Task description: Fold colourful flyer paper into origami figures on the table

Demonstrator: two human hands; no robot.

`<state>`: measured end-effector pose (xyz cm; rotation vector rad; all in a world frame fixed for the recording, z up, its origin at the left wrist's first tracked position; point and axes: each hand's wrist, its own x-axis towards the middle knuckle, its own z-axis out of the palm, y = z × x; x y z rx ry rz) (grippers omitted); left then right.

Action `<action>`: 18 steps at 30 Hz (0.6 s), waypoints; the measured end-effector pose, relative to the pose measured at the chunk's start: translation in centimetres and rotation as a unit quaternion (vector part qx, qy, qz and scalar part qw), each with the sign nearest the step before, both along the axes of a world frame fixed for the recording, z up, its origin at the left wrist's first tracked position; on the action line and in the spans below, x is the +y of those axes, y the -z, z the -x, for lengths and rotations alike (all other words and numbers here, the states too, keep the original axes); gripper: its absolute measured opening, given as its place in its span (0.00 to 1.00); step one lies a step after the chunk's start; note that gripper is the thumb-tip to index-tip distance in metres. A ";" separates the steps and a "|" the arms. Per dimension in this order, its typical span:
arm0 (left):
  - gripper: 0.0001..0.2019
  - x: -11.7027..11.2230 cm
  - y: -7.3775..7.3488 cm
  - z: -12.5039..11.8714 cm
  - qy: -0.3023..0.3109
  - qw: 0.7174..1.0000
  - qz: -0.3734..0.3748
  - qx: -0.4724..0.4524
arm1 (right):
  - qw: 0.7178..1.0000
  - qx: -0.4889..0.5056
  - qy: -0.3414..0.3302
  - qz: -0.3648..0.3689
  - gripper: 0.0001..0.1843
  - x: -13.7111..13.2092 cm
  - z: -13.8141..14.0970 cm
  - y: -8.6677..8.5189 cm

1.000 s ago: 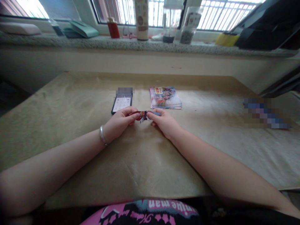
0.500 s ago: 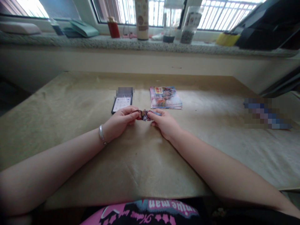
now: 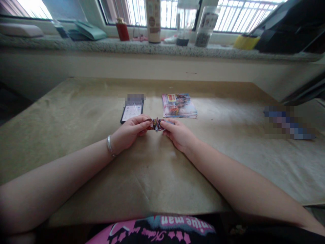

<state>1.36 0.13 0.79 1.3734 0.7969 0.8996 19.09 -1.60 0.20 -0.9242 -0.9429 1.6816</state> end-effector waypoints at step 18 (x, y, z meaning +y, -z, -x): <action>0.18 -0.1 -0.5 0.3 0.034 0.996 -0.028 0.081 | 0.999 -0.023 -0.040 0.004 0.09 0.3 -0.5 -0.1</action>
